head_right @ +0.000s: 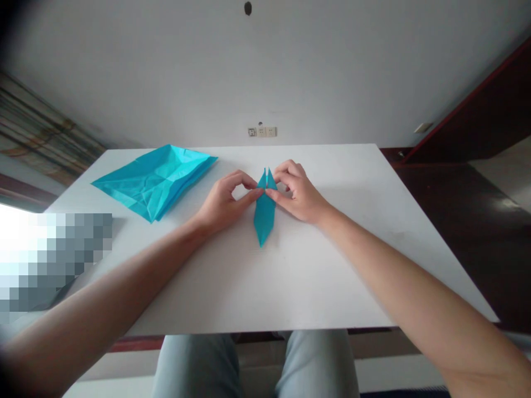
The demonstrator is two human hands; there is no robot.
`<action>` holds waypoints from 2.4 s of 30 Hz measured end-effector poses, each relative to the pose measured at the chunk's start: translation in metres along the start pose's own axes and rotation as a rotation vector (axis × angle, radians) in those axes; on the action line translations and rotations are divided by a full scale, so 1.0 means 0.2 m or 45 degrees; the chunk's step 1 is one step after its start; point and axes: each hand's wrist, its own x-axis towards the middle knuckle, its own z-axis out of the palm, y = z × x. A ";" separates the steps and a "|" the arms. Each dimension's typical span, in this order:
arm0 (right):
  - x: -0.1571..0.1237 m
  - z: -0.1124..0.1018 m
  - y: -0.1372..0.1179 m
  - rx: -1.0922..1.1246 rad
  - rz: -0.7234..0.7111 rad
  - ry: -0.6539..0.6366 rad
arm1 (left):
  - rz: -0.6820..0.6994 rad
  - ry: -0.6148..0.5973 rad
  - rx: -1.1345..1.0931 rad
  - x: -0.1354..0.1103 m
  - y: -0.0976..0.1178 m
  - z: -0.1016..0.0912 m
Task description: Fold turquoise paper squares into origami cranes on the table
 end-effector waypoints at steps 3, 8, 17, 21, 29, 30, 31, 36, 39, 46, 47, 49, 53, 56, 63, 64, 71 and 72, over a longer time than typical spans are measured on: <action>0.01 -0.01 -0.01 0.088 0.041 -0.113 | 0.003 -0.015 -0.096 0.01 0.03 0.00; 0.02 -0.02 -0.03 0.208 0.083 -0.231 | 0.034 -0.027 -0.314 0.01 0.04 0.00; 0.00 -0.02 -0.06 0.371 0.358 -0.348 | 0.019 -0.002 -0.414 0.00 0.02 0.01; -0.01 -0.03 -0.07 0.393 0.386 -0.380 | -0.018 -0.027 -0.472 0.01 0.00 0.01; 0.00 -0.04 -0.08 0.477 0.416 -0.434 | 0.030 -0.093 -0.479 0.00 -0.01 0.01; 0.00 -0.04 -0.08 0.488 0.427 -0.438 | 0.023 -0.102 -0.475 0.00 -0.01 0.01; 0.00 -0.04 -0.08 0.497 0.439 -0.437 | 0.003 -0.108 -0.472 0.00 -0.01 0.01; 0.00 -0.05 -0.08 0.516 0.466 -0.407 | -0.073 -0.088 -0.499 -0.01 0.01 0.01; 0.01 -0.05 -0.08 0.499 0.455 -0.428 | -0.089 -0.118 -0.499 -0.01 0.01 0.01; 0.01 -0.05 -0.07 0.538 0.474 -0.493 | -0.013 -0.133 -0.502 0.00 -0.02 0.03; 0.01 -0.05 -0.07 0.549 0.483 -0.496 | -0.002 -0.124 -0.496 -0.01 -0.02 0.03; 0.02 -0.05 -0.08 0.570 0.500 -0.498 | 0.013 -0.110 -0.472 -0.01 -0.02 0.03; 0.02 -0.05 -0.08 0.594 0.514 -0.502 | 0.014 -0.112 -0.417 -0.01 -0.02 0.02; 0.02 -0.05 -0.08 0.600 0.510 -0.506 | 0.021 -0.117 -0.414 -0.01 -0.03 0.02; 0.01 -0.05 -0.08 0.622 0.511 -0.546 | 0.073 -0.128 -0.359 0.00 -0.02 0.01; 0.01 -0.05 -0.08 0.619 0.510 -0.553 | 0.086 -0.131 -0.347 0.00 -0.02 0.01; 0.02 -0.06 -0.08 0.587 0.480 -0.547 | 0.134 -0.128 -0.309 0.00 -0.03 0.00; 0.02 -0.06 -0.08 0.587 0.473 -0.543 | 0.139 -0.126 -0.309 0.00 -0.03 0.00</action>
